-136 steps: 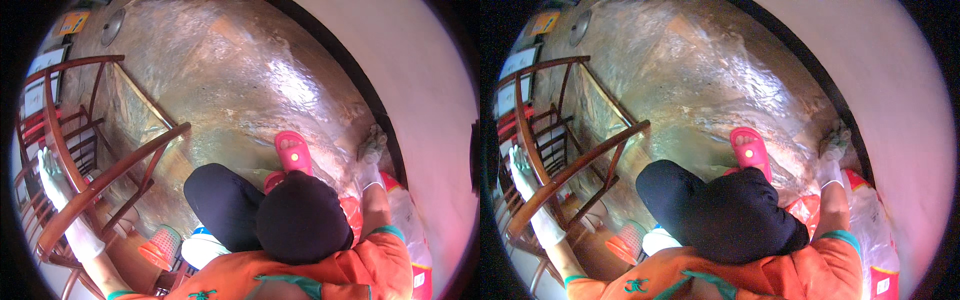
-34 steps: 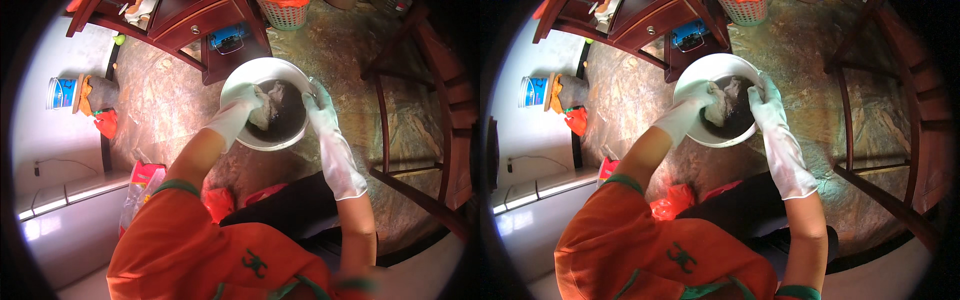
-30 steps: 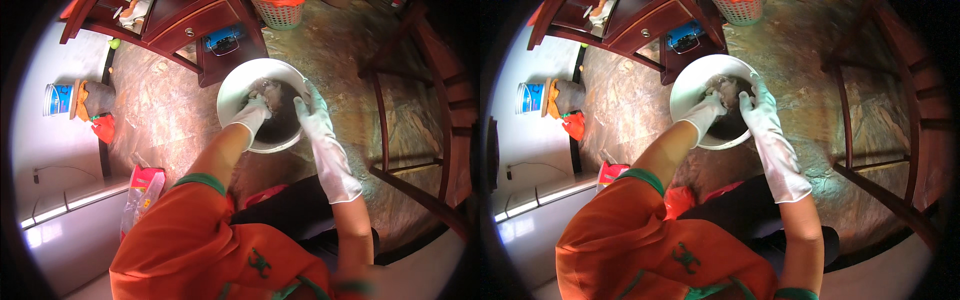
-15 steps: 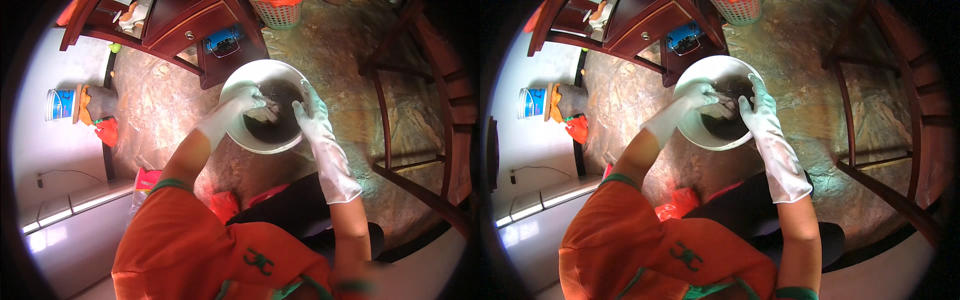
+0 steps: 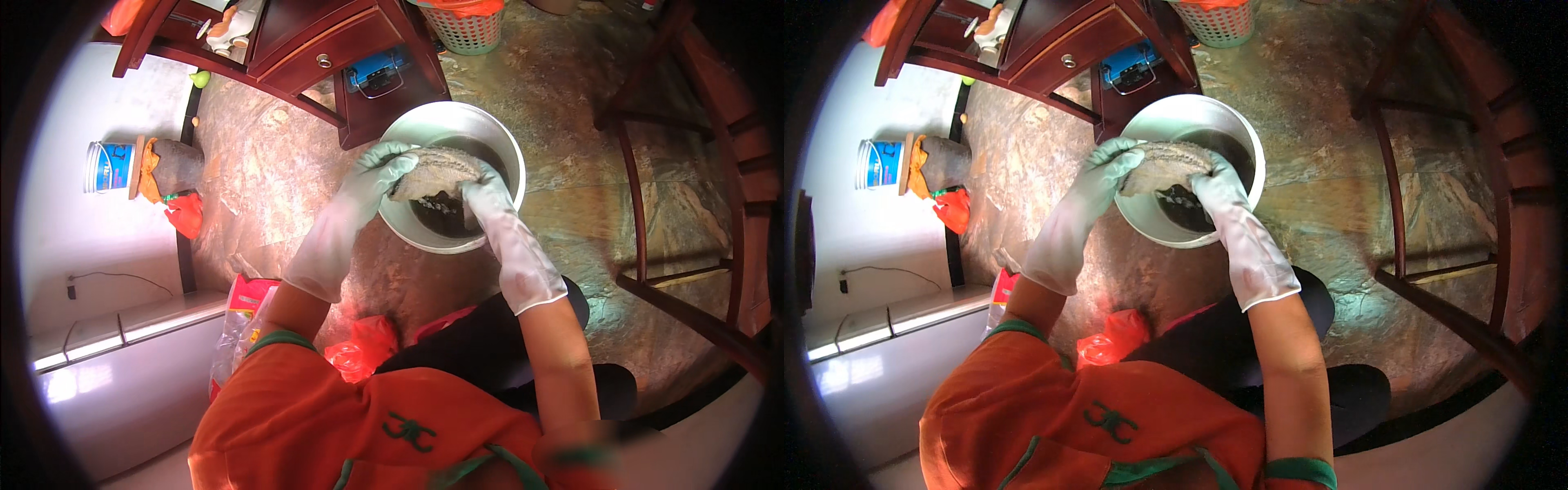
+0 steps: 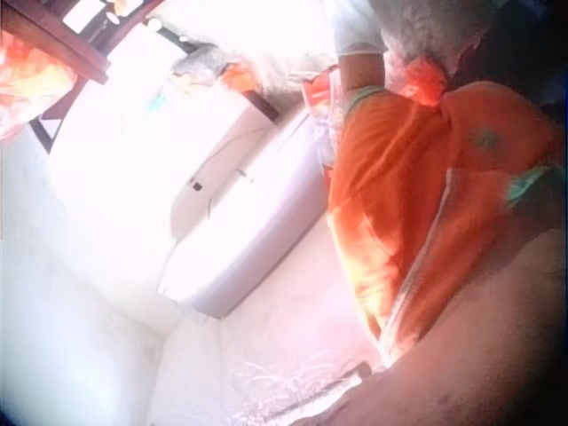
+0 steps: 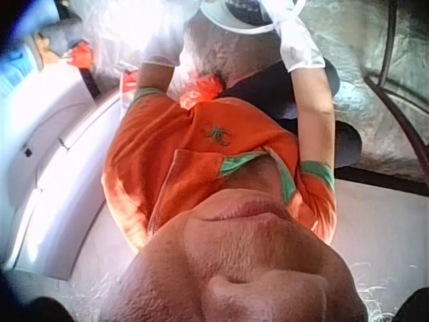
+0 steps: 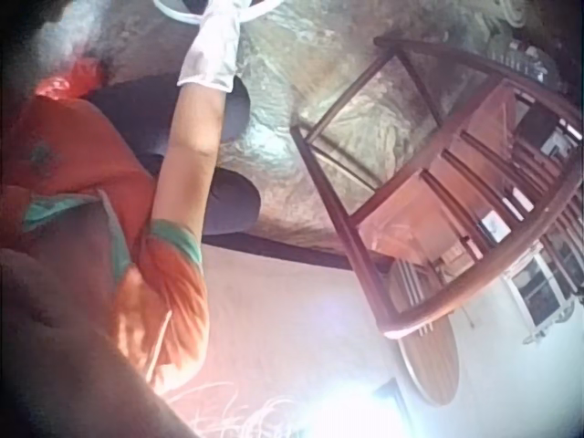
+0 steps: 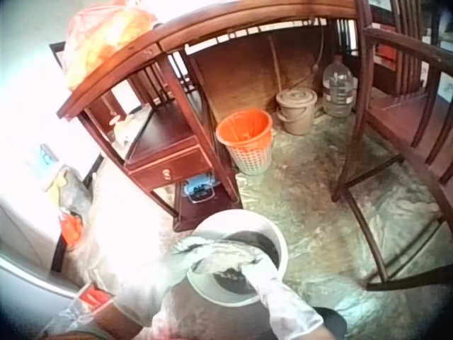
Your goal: The person wipes the surface and legs of a wooden chair with a cloth, سپس uses the same cloth to scrub several areas of a tiled floor and the surface of a metal lid.
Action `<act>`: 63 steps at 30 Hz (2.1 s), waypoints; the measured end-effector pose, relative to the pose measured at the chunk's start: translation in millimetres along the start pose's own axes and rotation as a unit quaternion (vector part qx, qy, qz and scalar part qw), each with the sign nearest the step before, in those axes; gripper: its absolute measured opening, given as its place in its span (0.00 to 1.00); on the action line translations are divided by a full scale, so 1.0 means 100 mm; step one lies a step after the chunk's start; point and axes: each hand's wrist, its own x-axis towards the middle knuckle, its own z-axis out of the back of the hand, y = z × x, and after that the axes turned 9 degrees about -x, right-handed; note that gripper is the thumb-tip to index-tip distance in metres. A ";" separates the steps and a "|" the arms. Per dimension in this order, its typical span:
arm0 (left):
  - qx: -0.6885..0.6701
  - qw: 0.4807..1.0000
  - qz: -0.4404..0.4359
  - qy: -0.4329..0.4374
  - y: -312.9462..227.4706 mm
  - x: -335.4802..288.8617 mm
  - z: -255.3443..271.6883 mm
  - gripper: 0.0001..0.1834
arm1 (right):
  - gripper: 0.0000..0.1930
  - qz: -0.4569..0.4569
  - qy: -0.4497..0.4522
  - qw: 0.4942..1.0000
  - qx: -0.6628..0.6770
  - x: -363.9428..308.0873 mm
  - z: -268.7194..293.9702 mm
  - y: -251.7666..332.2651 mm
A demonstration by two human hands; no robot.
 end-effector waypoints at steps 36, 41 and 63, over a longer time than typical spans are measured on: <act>0.372 0.820 -0.433 0.031 0.67 0.12 -0.60 0.14 | 0.07 0.006 -0.005 0.834 0.552 0.39 -0.16 -0.42; 0.418 0.806 -0.399 0.126 0.55 0.08 -0.56 0.16 | 0.11 -0.015 0.103 0.904 0.416 0.44 -0.07 -0.47; 0.388 0.757 -0.508 0.138 0.71 0.36 -0.57 0.07 | 0.16 -0.026 0.054 0.926 0.374 0.30 -0.10 -0.39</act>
